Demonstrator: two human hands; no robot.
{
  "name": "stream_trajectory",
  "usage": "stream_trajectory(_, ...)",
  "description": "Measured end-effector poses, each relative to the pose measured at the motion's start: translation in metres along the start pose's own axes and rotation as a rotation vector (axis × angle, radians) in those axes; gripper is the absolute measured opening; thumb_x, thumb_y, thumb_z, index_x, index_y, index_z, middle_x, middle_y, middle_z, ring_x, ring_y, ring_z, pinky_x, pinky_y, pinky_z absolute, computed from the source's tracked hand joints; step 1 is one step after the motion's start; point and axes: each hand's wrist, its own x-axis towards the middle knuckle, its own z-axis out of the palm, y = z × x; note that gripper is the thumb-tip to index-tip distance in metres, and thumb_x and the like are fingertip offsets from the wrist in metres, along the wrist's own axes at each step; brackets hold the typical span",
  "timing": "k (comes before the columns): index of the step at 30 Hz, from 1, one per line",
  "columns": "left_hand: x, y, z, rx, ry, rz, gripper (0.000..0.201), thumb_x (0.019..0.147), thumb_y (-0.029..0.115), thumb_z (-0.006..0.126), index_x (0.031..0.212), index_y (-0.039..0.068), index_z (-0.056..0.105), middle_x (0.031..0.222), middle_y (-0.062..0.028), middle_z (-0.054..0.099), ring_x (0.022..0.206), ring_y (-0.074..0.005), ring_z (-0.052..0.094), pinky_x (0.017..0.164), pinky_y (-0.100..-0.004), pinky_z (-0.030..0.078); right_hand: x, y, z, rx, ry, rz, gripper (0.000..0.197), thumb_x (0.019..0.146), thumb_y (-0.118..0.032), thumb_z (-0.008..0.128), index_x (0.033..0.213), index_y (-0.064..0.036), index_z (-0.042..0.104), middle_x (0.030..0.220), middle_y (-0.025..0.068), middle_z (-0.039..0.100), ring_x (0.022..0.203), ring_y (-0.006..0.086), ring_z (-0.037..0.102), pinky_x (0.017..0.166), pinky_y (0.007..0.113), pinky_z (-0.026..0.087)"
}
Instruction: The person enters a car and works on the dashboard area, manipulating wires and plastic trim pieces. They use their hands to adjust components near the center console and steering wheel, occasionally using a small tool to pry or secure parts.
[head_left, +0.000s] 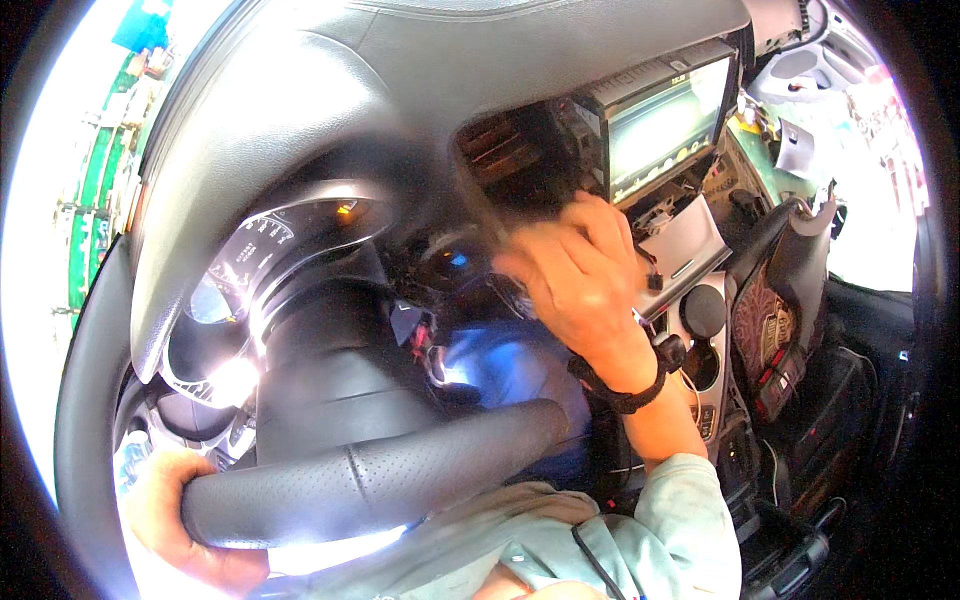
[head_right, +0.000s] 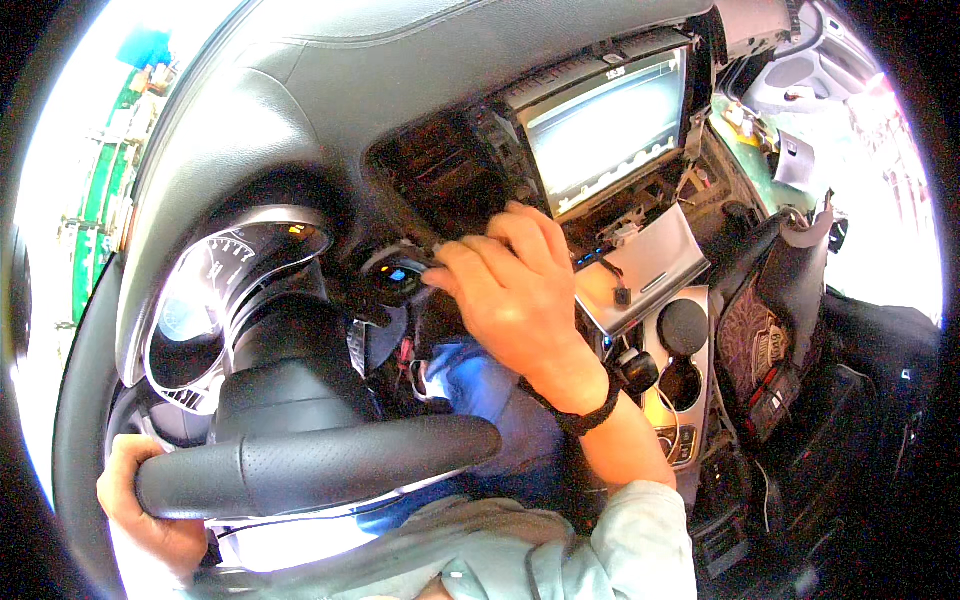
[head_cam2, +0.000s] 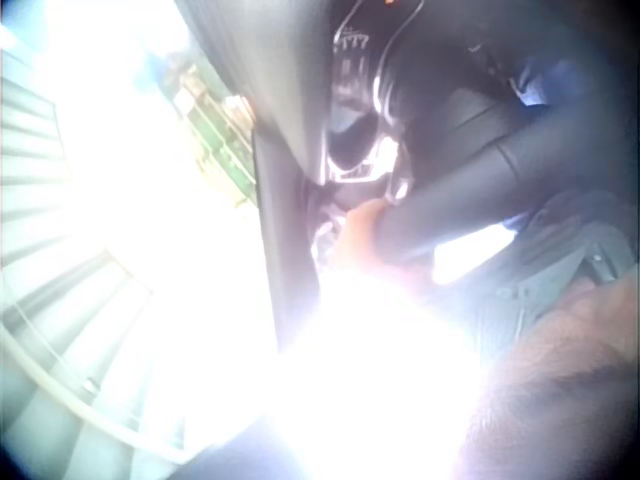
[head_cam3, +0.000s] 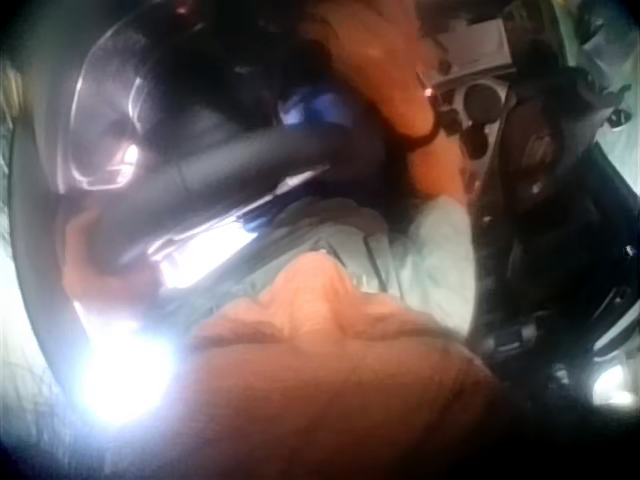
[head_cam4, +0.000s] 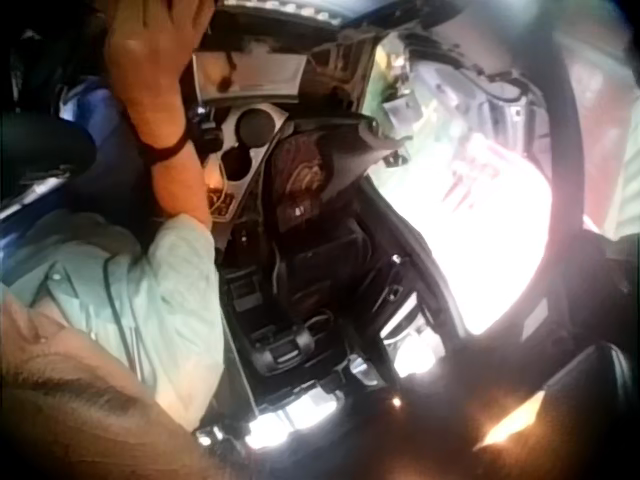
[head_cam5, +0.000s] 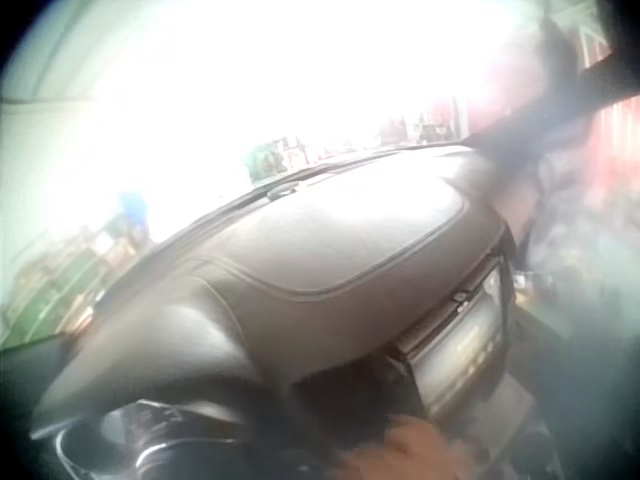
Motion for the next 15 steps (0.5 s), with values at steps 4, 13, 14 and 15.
stream_trajectory(4,-0.008,-0.015,0.008,0.009,0.015,0.06,0.033,0.075,0.02,0.075,0.096,0.002,0.058,0.074,-0.0089,0.056,0.067,-0.0212,0.056,0.068,-0.0329,0.043,-0.022,0.001,0.006,-0.033,0.048,0.133,0.029,0.067,-0.023,0.08,0.089,-0.0095,0.068,0.088,0.0033,0.066,0.089,0.0248,0.057,0.091,0.045,0.046)
stream_trajectory(13,-0.026,-0.029,0.037,0.101,0.385,0.216,0.044,0.077,0.014,0.071,0.115,-0.003,0.055,0.089,-0.0114,0.062,0.077,-0.0212,0.058,0.078,-0.034,0.045,-0.058,-0.024,-0.018,-0.026,0.095,0.297,0.041,0.073,-0.015,0.083,0.104,-0.0045,0.059,0.108,0.0111,0.065,0.098,0.0323,0.058,0.088,0.044,0.046)
stream_trajectory(14,-0.025,-0.03,0.037,0.085,0.39,0.221,0.044,0.077,0.014,0.071,0.115,-0.003,0.055,0.089,-0.0115,0.062,0.077,-0.021,0.058,0.078,-0.0342,0.045,-0.065,-0.029,-0.019,0.077,0.075,0.329,0.038,0.073,-0.014,0.083,0.102,-0.0045,0.06,0.105,0.0106,0.065,0.094,0.0313,0.06,0.085,0.042,0.048)
stream_trajectory(15,-0.025,-0.031,0.037,0.069,0.392,0.227,0.045,0.077,0.014,0.071,0.115,-0.003,0.055,0.089,-0.0116,0.062,0.078,-0.0209,0.058,0.078,-0.0343,0.045,-0.071,-0.032,-0.017,0.18,0.055,0.36,0.035,0.074,-0.013,0.082,0.099,-0.0046,0.06,0.102,0.0101,0.066,0.09,0.0302,0.061,0.081,0.041,0.05)
